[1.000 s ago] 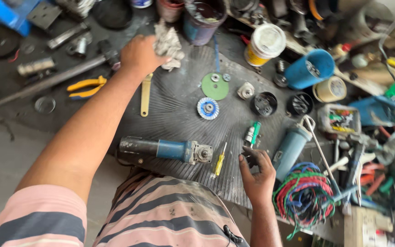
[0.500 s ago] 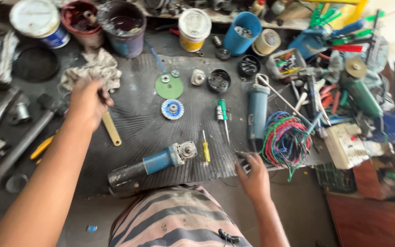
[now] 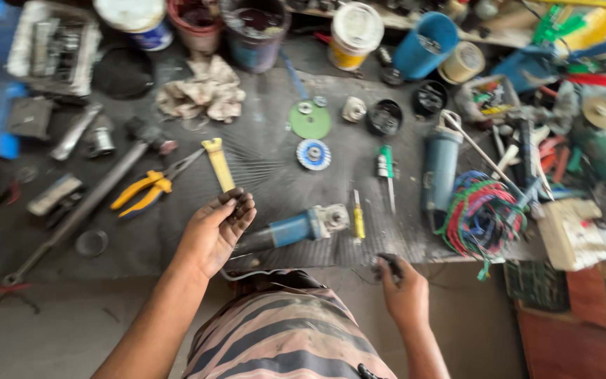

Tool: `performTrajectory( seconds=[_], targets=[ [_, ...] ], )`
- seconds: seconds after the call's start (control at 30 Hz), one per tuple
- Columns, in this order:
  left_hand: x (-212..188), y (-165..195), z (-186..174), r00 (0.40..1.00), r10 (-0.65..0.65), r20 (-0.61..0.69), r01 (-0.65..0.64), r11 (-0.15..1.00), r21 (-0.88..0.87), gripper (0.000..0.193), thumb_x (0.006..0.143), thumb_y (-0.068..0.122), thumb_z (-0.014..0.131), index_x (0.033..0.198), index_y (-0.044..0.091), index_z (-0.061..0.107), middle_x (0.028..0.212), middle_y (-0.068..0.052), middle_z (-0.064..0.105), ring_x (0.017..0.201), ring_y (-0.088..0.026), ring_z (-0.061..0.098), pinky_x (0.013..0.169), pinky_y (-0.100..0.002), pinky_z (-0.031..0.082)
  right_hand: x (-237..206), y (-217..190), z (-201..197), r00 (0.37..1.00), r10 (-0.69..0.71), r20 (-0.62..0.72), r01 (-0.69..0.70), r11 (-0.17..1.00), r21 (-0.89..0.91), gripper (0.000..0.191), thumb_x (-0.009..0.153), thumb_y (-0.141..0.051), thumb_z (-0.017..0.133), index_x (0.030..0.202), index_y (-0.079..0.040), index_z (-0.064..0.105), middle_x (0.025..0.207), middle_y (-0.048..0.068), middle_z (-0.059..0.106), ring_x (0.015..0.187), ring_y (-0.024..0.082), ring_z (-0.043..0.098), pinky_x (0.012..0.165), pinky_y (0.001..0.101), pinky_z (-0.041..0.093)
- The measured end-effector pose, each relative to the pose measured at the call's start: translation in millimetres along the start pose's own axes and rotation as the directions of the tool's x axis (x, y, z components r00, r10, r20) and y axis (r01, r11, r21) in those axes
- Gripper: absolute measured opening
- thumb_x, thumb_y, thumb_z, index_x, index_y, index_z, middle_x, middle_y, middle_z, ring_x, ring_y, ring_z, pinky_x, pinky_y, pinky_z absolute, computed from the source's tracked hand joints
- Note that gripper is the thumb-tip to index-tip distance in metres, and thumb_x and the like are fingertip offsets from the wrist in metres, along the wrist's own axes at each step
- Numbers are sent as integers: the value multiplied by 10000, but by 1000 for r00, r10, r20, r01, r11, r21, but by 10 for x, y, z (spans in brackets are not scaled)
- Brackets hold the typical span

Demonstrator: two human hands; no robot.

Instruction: The person repairs an angle grinder at a cluttered workbench. They hold and turn a bevel gear by hand, fit it into the grinder's gear housing, tap parts with a hammer, and use a screwdriver to work on the housing, handling small components one at a time.

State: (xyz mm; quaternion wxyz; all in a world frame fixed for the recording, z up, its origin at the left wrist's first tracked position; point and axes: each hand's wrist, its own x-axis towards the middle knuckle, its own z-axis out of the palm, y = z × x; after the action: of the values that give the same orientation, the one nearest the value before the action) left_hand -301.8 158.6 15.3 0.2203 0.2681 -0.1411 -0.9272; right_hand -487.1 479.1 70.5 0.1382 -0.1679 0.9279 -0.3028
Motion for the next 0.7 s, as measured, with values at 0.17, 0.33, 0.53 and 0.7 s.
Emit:
performTrajectory(
  seconds=[0.17, 0.33, 0.53, 0.7],
  targets=[
    [-84, 190, -314, 989, 148, 9, -148, 989, 20, 183, 1067, 109, 554, 1193, -10, 614, 1080, -154, 710, 964, -237, 709, 890, -359, 594, -13, -292, 86, 998, -50, 44, 47, 997, 67, 230, 846, -145, 786, 1044, -28, 768, 911, 134, 707, 726, 239, 715, 657, 317, 549],
    [-212, 81, -516, 992, 124, -36, -126, 989, -79, 224, 1094, 187, 610, 1216, 6, 661, 1034, -96, 669, 875, -166, 635, 810, -298, 561, 65, -426, 75, 885, -440, -152, 462, 871, 167, 407, 813, -83, 705, 1215, -28, 671, 1119, 118, 670, 814, 188, 709, 710, 284, 566],
    [-133, -93, -786, 989, 128, -74, -141, 964, -225, 242, 1126, 107, 526, 1332, 6, 604, 1306, -168, 663, 1202, -272, 650, 1098, -430, 520, 248, -491, -237, 853, -502, -143, 496, 865, -79, 319, 853, -109, 781, 1160, -58, 710, 995, 158, 725, 780, 284, 736, 717, 362, 564],
    [69, -103, -843, 963, 239, 122, -226, 968, -107, 309, 1138, -21, 398, 1435, -17, 483, 1497, -216, 532, 1443, -325, 569, 1253, -492, 407, 484, -466, -682, 883, -438, -165, 433, 899, -70, 190, 886, -157, 794, 1049, -68, 754, 876, 112, 734, 749, 245, 737, 688, 338, 565]
  ],
)
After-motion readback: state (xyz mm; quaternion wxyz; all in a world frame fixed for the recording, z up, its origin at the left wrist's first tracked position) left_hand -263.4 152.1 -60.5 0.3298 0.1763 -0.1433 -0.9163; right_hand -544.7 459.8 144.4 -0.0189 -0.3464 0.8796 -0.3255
